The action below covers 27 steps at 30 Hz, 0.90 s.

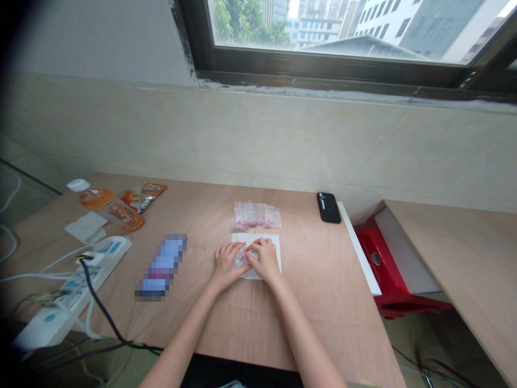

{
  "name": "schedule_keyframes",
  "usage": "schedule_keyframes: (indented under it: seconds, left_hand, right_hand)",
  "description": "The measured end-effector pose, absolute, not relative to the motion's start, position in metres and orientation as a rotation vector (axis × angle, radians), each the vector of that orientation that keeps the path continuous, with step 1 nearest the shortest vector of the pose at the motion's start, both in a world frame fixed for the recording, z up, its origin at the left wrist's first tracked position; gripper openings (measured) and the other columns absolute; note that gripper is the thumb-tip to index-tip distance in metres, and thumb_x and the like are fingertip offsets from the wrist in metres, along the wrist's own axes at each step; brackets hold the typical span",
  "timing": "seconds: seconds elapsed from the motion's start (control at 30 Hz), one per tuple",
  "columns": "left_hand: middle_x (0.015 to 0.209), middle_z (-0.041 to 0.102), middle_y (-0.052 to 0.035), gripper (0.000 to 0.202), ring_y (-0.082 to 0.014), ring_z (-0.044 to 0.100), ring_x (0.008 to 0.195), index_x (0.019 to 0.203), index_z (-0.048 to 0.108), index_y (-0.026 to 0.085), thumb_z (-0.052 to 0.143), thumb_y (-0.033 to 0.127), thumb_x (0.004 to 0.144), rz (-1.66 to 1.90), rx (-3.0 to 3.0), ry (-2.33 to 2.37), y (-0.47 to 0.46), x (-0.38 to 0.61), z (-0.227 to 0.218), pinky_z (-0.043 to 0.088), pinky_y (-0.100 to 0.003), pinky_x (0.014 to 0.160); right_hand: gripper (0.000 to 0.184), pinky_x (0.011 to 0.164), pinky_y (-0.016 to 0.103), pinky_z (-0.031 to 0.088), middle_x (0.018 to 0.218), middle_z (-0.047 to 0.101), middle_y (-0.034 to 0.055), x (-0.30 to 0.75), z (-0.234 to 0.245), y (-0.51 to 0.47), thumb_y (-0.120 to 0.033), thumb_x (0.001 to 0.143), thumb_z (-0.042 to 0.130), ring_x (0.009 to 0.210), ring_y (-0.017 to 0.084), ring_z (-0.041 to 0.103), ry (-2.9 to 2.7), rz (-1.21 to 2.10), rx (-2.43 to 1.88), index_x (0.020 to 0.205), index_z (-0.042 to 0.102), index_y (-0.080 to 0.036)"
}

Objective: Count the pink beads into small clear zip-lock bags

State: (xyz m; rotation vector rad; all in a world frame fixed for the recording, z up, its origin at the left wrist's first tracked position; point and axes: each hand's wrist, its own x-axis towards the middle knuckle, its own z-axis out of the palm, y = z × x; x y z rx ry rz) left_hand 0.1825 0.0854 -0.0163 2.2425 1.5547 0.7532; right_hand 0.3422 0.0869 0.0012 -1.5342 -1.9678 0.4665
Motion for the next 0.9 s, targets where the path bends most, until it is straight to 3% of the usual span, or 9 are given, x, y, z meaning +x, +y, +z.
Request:
schedule_keyframes:
  seconds: [0.4, 0.63, 0.9]
  left_hand:
    - [0.119, 0.058, -0.0041, 0.062, -0.0252, 0.048, 0.111, 0.118, 0.052, 0.027, 0.073, 0.048, 0.064, 0.729, 2.235, 1.553, 0.085, 0.182, -0.013, 0.029, -0.041, 0.097]
    - [0.119, 0.058, -0.0041, 0.062, -0.0249, 0.048, 0.111, 0.117, 0.052, 0.027, 0.073, 0.048, 0.063, 0.713, 2.224, 1.559, 0.085, 0.183, -0.012, 0.029, -0.04, 0.097]
    - [0.119, 0.058, -0.0042, 0.062, -0.0248, 0.048, 0.11, 0.118, 0.052, 0.026, 0.073, 0.048, 0.064, 0.737, 2.222, 1.546, 0.085, 0.183, -0.014, 0.029, -0.04, 0.096]
  right_hand:
    - [0.016, 0.08, 0.036, 0.037, 0.093, 0.061, 0.0068, 0.365, -0.013, 0.097, -0.027, 0.084, 0.056, 0.09, 0.023, 0.05, -1.835, 0.345, -1.674, 0.094, 0.067, -0.024]
    - [0.014, 0.081, 0.034, 0.035, 0.092, 0.061, 0.006, 0.362, -0.005, 0.1, -0.02, 0.082, 0.057, 0.091, 0.022, 0.048, -1.914, 0.297, -1.705, 0.085, 0.07, -0.024]
    - [0.014, 0.082, 0.034, 0.035, 0.093, 0.06, 0.0064, 0.369, -0.009, 0.093, -0.027, 0.085, 0.055, 0.091, 0.023, 0.048, -1.898, 0.304, -1.728, 0.089, 0.068, -0.023]
